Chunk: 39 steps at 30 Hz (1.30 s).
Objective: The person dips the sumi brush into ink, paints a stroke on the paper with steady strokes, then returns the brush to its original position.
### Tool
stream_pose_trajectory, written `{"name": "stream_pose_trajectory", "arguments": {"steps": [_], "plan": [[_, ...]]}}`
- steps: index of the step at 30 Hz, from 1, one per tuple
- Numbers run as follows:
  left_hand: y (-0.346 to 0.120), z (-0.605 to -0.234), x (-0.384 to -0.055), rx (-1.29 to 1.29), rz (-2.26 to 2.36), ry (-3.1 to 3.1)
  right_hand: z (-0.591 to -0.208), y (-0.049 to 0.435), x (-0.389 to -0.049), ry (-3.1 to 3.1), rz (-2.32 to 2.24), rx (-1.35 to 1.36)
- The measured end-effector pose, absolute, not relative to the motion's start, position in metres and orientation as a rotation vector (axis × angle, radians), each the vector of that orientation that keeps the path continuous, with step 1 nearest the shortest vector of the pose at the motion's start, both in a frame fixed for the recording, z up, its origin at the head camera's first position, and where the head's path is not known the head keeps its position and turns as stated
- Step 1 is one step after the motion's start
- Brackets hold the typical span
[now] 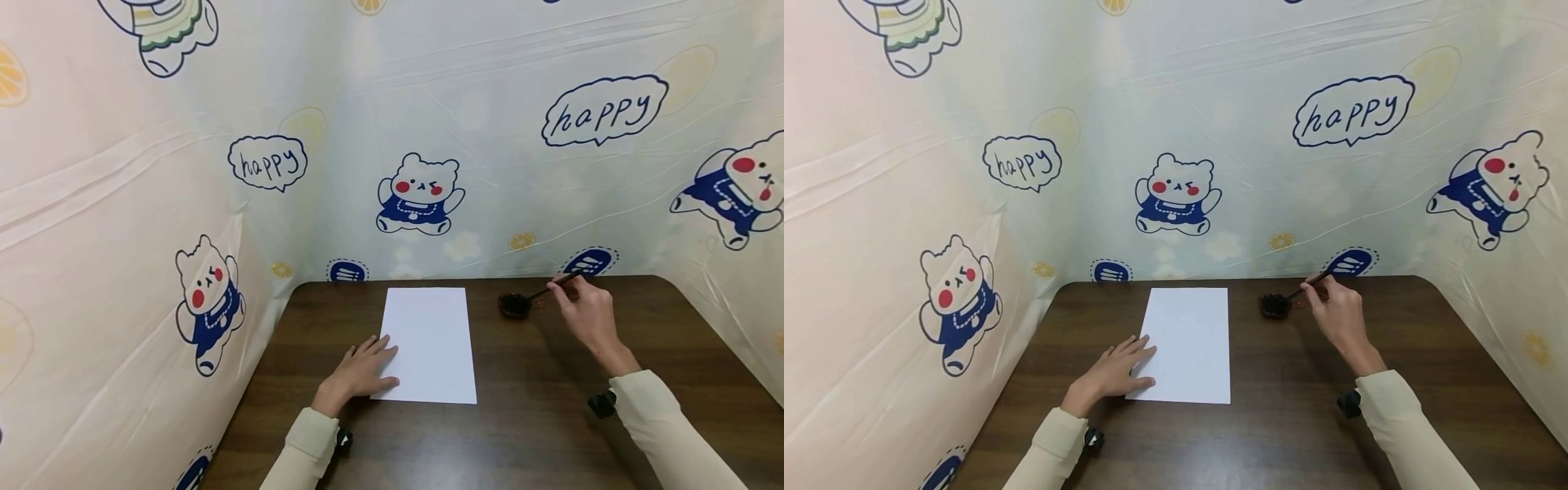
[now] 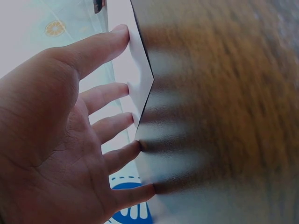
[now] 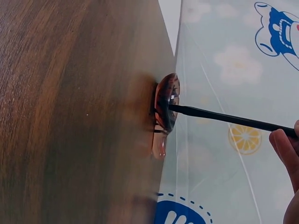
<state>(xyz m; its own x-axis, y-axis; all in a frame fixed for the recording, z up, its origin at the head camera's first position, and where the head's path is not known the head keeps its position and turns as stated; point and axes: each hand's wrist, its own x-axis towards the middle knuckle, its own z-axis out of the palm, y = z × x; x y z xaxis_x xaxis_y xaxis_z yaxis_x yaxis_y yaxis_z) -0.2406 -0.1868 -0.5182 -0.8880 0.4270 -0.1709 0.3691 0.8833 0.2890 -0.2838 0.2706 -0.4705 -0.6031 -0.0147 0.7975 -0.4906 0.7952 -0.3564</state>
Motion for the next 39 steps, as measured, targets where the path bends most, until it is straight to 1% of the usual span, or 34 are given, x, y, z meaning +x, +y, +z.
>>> {"name": "stream_pose_trajectory", "arguments": {"steps": [10,18,39], "plan": [[-0.188,-0.514,-0.239,0.624,0.376,2.820,-0.464,0.270,-0.284,-2.085,0.720,0.396],[-0.188,-0.512,-0.239,0.615,0.371,2.819,-0.460,0.262,-0.286,-2.103,0.732,0.358],[-0.186,-0.516,-0.240,0.611,0.367,2.821,-0.480,0.264,-0.285,-2.187,0.773,0.202]]}}
